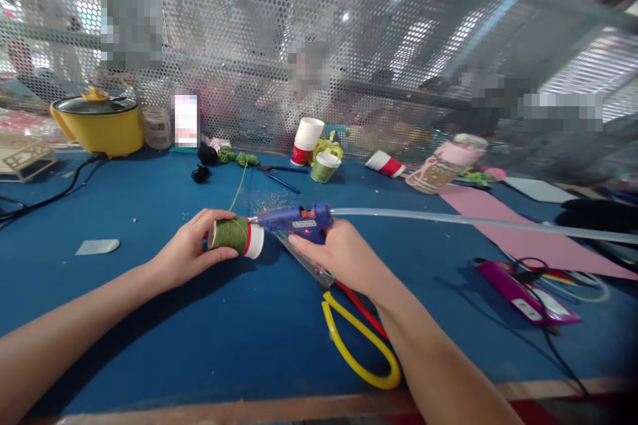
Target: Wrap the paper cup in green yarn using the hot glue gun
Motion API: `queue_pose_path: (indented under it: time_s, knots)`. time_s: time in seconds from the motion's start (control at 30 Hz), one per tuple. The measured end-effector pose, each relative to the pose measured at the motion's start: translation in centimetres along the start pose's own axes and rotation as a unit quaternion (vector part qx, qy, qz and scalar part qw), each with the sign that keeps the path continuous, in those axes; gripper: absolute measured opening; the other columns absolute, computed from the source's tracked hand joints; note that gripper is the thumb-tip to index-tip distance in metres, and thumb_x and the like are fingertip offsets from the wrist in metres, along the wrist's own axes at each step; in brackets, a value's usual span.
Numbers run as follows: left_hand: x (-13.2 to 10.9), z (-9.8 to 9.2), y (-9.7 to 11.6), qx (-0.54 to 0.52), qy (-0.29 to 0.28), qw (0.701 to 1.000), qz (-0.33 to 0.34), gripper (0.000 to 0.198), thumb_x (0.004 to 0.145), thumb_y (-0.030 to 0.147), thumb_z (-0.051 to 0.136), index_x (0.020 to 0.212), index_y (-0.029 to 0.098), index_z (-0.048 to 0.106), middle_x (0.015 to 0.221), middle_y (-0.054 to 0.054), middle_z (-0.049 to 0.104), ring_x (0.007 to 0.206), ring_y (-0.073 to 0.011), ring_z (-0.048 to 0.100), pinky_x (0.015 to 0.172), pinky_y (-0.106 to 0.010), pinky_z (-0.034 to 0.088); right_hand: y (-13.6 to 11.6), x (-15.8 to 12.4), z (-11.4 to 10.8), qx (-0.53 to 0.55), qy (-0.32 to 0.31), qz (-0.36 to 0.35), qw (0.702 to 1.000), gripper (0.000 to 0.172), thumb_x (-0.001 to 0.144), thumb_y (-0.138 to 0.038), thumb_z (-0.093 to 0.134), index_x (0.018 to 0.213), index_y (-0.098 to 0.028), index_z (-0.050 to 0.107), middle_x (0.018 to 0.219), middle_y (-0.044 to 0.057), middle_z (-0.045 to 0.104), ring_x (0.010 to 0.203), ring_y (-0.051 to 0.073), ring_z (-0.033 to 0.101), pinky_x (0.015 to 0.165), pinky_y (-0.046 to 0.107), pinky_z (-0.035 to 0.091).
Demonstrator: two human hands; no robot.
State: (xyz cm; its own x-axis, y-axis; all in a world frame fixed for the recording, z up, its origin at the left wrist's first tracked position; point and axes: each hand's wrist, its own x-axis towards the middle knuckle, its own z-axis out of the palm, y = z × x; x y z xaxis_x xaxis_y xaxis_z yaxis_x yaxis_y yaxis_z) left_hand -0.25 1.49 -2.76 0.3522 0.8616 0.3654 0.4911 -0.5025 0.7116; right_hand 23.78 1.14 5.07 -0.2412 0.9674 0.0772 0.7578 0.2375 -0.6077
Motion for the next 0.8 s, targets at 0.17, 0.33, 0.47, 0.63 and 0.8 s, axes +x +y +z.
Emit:
queue_pose_path:
  time_s: [0.17, 0.33, 0.47, 0.63, 0.8]
  knots:
    - [0.03, 0.08, 0.02, -0.012, 0.011, 1.000, -0.009, 0.042, 0.076, 0.036, 0.058, 0.114, 0.022, 0.045, 0.112, -0.008, 0.053, 0.096, -0.0227, 0.056, 0.078, -0.039, 0.049, -0.01, -0.11, 0.02, -0.012, -0.004, -0.006, 1.000, 0.022, 0.071, -0.033, 0.053, 0.055, -0.019, 0.050, 0.046, -0.002, 0.052, 0.046, 0.011, 0.045, 0.047, 0.024, 0.036]
    - [0.02, 0.08, 0.12, -0.006, 0.012, 1.000, -0.021, 0.043, 0.076, 0.037, 0.058, 0.114, 0.022, 0.044, 0.110, -0.008, 0.054, 0.091, -0.0214, 0.058, 0.075, -0.037, 0.050, -0.01, -0.05, -0.05, -0.022, -0.003, -0.011, 1.000, 0.020, 0.070, -0.031, 0.055, 0.055, -0.018, 0.052, 0.054, -0.001, 0.055, 0.051, 0.011, 0.047, 0.050, 0.023, 0.037]
    - [0.04, 0.03, 0.19, -0.006, 0.012, 1.000, -0.023, 0.042, 0.076, 0.037, 0.057, 0.113, 0.021, 0.045, 0.109, -0.008, 0.055, 0.090, -0.0213, 0.058, 0.075, -0.037, 0.050, -0.03, -0.08, -0.06, -0.019, 0.000, -0.016, 1.000, 0.018, 0.070, -0.031, 0.055, 0.058, -0.017, 0.054, 0.056, -0.001, 0.056, 0.052, 0.012, 0.047, 0.050, 0.023, 0.038]
    - [0.09, 0.08, 0.05, -0.005, 0.015, 0.999, -0.029, 0.043, 0.076, 0.038, 0.058, 0.113, 0.021, 0.045, 0.109, -0.009, 0.056, 0.090, -0.0217, 0.059, 0.074, -0.038, 0.050, -0.07, -0.25, -0.01, -0.008, -0.001, -0.040, 0.999, 0.019, 0.070, -0.030, 0.055, 0.055, -0.019, 0.054, 0.051, -0.002, 0.053, 0.053, 0.013, 0.049, 0.051, 0.023, 0.039]
    - [0.12, 0.15, -0.13, -0.024, 0.013, 0.999, -0.039, 0.043, 0.076, 0.038, 0.058, 0.113, 0.021, 0.044, 0.109, -0.009, 0.057, 0.091, -0.0224, 0.059, 0.073, -0.039, 0.051, -0.14, -0.37, 0.02, -0.004, -0.006, -0.042, 0.999, 0.017, 0.071, -0.029, 0.055, 0.057, -0.019, 0.056, 0.049, -0.002, 0.051, 0.055, 0.014, 0.050, 0.052, 0.024, 0.039]
